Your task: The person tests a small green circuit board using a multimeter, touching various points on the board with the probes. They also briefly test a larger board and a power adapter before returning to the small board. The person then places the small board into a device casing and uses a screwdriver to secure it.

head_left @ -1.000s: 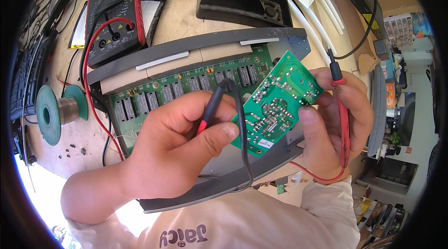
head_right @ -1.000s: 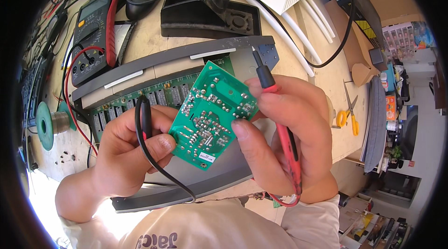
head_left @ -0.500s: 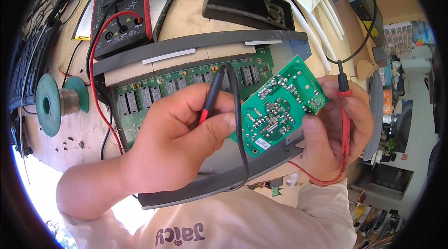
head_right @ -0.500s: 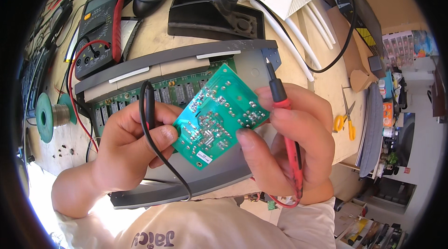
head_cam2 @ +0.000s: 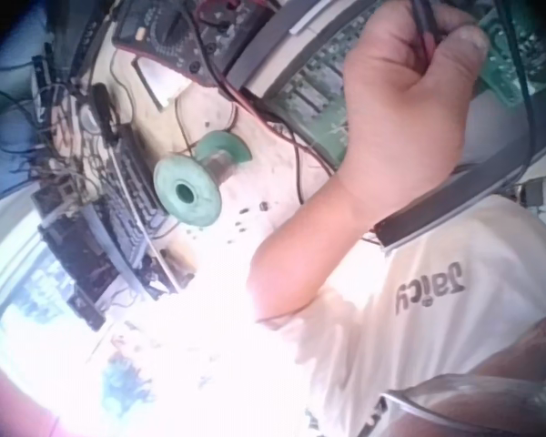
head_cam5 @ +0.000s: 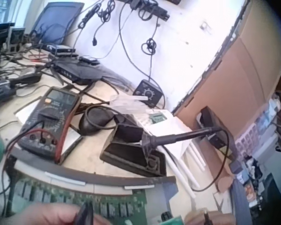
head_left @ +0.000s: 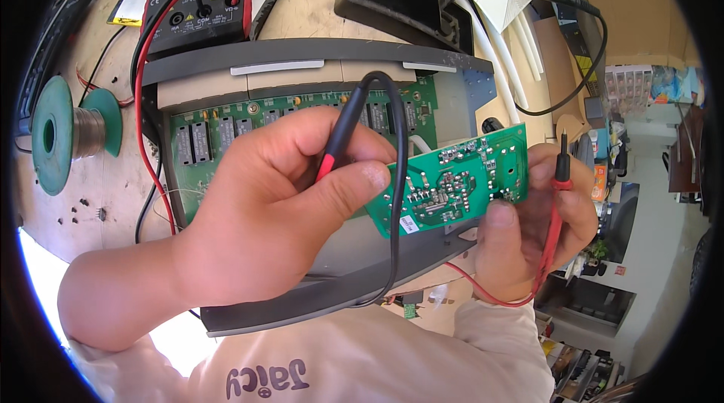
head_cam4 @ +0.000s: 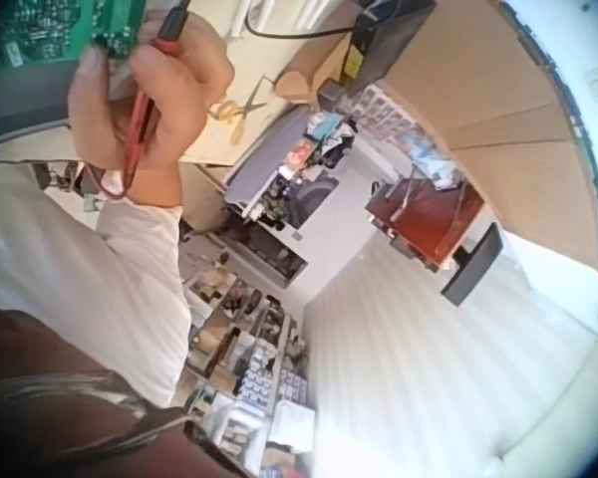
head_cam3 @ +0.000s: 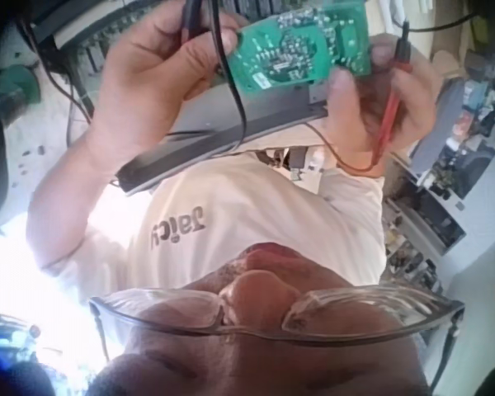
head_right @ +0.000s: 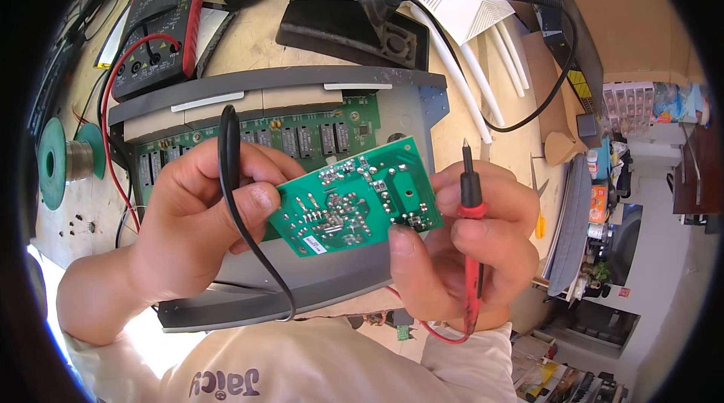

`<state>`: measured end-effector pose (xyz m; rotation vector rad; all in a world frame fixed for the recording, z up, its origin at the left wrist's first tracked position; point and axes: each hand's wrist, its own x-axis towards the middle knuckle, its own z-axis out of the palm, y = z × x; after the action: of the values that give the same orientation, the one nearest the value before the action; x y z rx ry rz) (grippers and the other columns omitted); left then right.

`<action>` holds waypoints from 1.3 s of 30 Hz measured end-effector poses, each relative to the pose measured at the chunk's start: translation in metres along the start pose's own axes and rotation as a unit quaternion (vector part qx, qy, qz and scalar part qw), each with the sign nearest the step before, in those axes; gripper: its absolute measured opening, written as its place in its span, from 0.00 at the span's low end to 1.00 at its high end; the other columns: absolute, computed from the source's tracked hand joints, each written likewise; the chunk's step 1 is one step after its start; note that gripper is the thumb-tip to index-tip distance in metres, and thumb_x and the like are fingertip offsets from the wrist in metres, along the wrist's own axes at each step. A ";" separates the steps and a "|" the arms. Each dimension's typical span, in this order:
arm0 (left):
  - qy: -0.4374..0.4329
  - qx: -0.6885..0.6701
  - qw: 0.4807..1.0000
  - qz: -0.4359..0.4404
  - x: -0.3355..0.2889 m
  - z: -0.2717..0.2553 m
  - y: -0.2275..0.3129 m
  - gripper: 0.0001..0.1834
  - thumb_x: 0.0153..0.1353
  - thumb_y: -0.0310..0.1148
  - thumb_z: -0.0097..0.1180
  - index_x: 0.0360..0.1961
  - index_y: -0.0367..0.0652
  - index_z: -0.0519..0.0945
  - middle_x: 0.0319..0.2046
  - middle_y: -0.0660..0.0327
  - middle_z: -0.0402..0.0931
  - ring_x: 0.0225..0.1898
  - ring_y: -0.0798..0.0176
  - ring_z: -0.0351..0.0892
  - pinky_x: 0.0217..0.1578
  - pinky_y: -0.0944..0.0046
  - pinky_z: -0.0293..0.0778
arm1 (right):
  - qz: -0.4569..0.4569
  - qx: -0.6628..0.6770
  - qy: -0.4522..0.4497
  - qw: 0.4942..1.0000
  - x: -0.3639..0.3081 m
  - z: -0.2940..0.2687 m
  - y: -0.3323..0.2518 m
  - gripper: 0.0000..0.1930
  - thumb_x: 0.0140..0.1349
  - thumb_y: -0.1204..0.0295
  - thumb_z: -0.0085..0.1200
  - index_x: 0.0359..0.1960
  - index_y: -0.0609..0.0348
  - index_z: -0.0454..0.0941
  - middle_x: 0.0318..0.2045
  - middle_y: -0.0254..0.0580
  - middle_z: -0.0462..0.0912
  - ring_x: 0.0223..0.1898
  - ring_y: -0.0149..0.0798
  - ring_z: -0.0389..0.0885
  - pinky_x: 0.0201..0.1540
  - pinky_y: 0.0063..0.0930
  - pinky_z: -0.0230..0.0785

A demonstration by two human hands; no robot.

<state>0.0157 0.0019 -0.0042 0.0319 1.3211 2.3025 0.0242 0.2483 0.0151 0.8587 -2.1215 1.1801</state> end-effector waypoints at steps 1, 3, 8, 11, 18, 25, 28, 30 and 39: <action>0.000 0.000 1.000 -0.012 0.001 -0.001 0.000 0.03 0.71 0.24 0.55 0.43 0.36 0.77 0.46 0.50 0.82 0.22 0.75 0.67 0.22 0.73 0.64 | 0.003 0.003 0.000 1.000 -0.001 0.000 0.000 0.32 0.50 0.85 0.67 0.57 0.53 0.69 0.47 0.53 0.73 0.44 0.48 0.78 0.44 0.38 0.76; 0.001 -0.003 0.999 -0.035 0.003 -0.002 0.001 0.03 0.72 0.25 0.55 0.43 0.36 0.77 0.46 0.51 0.82 0.23 0.76 0.67 0.21 0.74 0.63 | 0.011 0.012 -0.004 1.000 -0.001 0.001 0.000 0.33 0.51 0.85 0.67 0.58 0.53 0.68 0.47 0.53 0.72 0.43 0.46 0.77 0.44 0.37 0.75; 0.006 -0.002 0.999 -0.052 0.002 -0.002 0.001 0.05 0.73 0.28 0.56 0.43 0.36 0.77 0.42 0.54 0.82 0.22 0.76 0.66 0.21 0.74 0.62 | 0.029 0.021 -0.024 0.999 0.001 0.000 -0.002 0.33 0.54 0.85 0.66 0.60 0.52 0.66 0.49 0.53 0.69 0.44 0.44 0.75 0.43 0.35 0.75; -0.007 -0.015 0.999 -0.051 0.004 -0.004 -0.001 0.06 0.73 0.29 0.56 0.43 0.35 0.77 0.38 0.57 0.81 0.22 0.76 0.66 0.21 0.74 0.60 | 0.036 0.025 -0.022 0.999 0.000 0.000 -0.002 0.32 0.54 0.85 0.65 0.60 0.52 0.65 0.49 0.52 0.69 0.44 0.43 0.75 0.42 0.34 0.75; -0.007 -0.015 0.999 -0.039 0.003 -0.004 -0.002 0.07 0.73 0.29 0.56 0.43 0.35 0.77 0.37 0.58 0.80 0.23 0.77 0.66 0.21 0.74 0.60 | 0.035 0.028 -0.020 0.999 0.000 0.000 -0.003 0.32 0.53 0.85 0.65 0.58 0.51 0.66 0.49 0.52 0.69 0.43 0.43 0.75 0.41 0.33 0.76; -0.011 -0.004 0.999 -0.033 0.003 -0.004 -0.001 0.07 0.73 0.29 0.56 0.43 0.35 0.77 0.42 0.55 0.81 0.24 0.77 0.66 0.21 0.74 0.60 | 0.040 0.026 -0.007 0.999 0.000 0.002 -0.005 0.31 0.53 0.85 0.65 0.57 0.51 0.66 0.48 0.51 0.69 0.43 0.43 0.75 0.40 0.32 0.76; -0.012 -0.003 0.999 -0.035 0.003 -0.004 0.000 0.07 0.73 0.29 0.56 0.43 0.35 0.77 0.42 0.54 0.81 0.24 0.77 0.66 0.21 0.74 0.60 | 0.042 0.022 -0.009 0.999 0.001 0.002 -0.006 0.31 0.53 0.85 0.65 0.57 0.51 0.66 0.48 0.51 0.69 0.43 0.42 0.75 0.40 0.32 0.76; -0.010 -0.006 0.999 -0.036 0.003 -0.003 0.001 0.06 0.73 0.29 0.56 0.43 0.35 0.77 0.42 0.54 0.81 0.24 0.77 0.66 0.21 0.74 0.61 | 0.042 0.022 -0.008 0.999 0.001 0.003 -0.005 0.31 0.53 0.85 0.65 0.57 0.51 0.66 0.48 0.51 0.69 0.43 0.42 0.75 0.40 0.32 0.76; -0.009 0.002 0.999 -0.038 0.003 -0.003 0.001 0.05 0.73 0.28 0.55 0.43 0.36 0.77 0.42 0.54 0.81 0.24 0.77 0.66 0.22 0.75 0.61 | 0.049 0.025 -0.006 0.998 0.000 0.004 -0.006 0.31 0.54 0.85 0.65 0.57 0.51 0.66 0.48 0.51 0.69 0.44 0.42 0.75 0.40 0.31 0.76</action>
<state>0.0118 0.0003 -0.0059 0.0029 1.2954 2.2302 0.0280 0.2427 0.0168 0.7928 -2.1737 1.2851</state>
